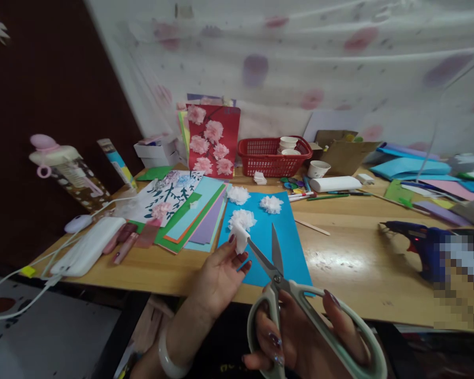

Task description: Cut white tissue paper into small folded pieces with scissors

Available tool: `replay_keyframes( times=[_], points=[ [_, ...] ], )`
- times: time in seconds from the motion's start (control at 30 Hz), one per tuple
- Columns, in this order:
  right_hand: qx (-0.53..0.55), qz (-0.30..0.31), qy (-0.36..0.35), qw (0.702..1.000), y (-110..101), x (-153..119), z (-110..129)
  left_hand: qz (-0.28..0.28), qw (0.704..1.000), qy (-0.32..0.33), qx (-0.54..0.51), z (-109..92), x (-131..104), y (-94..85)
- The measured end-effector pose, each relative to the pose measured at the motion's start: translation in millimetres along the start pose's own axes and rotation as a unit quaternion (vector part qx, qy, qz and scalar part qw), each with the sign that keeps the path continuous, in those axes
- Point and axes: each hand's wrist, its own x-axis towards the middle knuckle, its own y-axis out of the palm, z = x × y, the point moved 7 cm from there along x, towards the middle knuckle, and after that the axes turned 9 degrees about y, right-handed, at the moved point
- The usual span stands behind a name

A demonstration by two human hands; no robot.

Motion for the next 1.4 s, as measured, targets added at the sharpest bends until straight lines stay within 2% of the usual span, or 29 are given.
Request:
replay_keyframes(
  times=[0.13, 0.3, 0.47, 0.73, 0.9, 1.03, 1.17, 1.27, 1.33, 1.37, 1.4],
  points=[
    [0.002, 0.022, 0.001, 1.000, 1, 0, 0, 0.029, 0.994, 0.088, 0.064, -20, 2, 4.5],
    [-0.003, -0.006, -0.002, 1.000, -1, 4, -1, 0.127, 0.955, 0.190, 0.187, -35, -5, 16.5],
    [-0.028, -0.022, -0.042, 0.998, -2, 6, 0, 0.206, 0.932, 0.178, 0.241, -22, -19, 28.1],
    [-0.057, -0.066, -0.108, 0.990, -12, 7, -5, 0.239, 0.923, 0.176, 0.244, -21, -21, 35.0],
    [-0.078, -0.093, -0.107, 0.987, -28, 1, -11, 0.239, 0.923, 0.172, 0.248, -22, -17, 33.4],
    [-0.144, -0.126, -0.129, 0.973, -42, 0, -14, 0.233, 0.926, 0.174, 0.240, -26, -14, 31.6],
    [-0.172, -0.100, -0.119, 0.973, -45, 10, -20, 0.238, 0.919, 0.183, 0.255, -32, -13, 32.9],
    [-0.177, -0.091, -0.125, 0.972, -43, 7, -8, 0.224, 0.923, 0.183, 0.253, -35, -11, 32.5],
    [-0.221, -0.147, -0.160, 0.951, -49, -8, 18, 0.215, 0.924, 0.178, 0.263, -35, -9, 31.4],
    [-0.271, -0.206, -0.190, 0.921, -54, -21, 37, 0.210, 0.922, 0.177, 0.274, -36, -8, 30.7],
    [-0.336, -0.300, -0.231, 0.863, -61, -40, 59, 0.203, 0.919, 0.178, 0.287, -38, -6, 29.8]
  ],
)
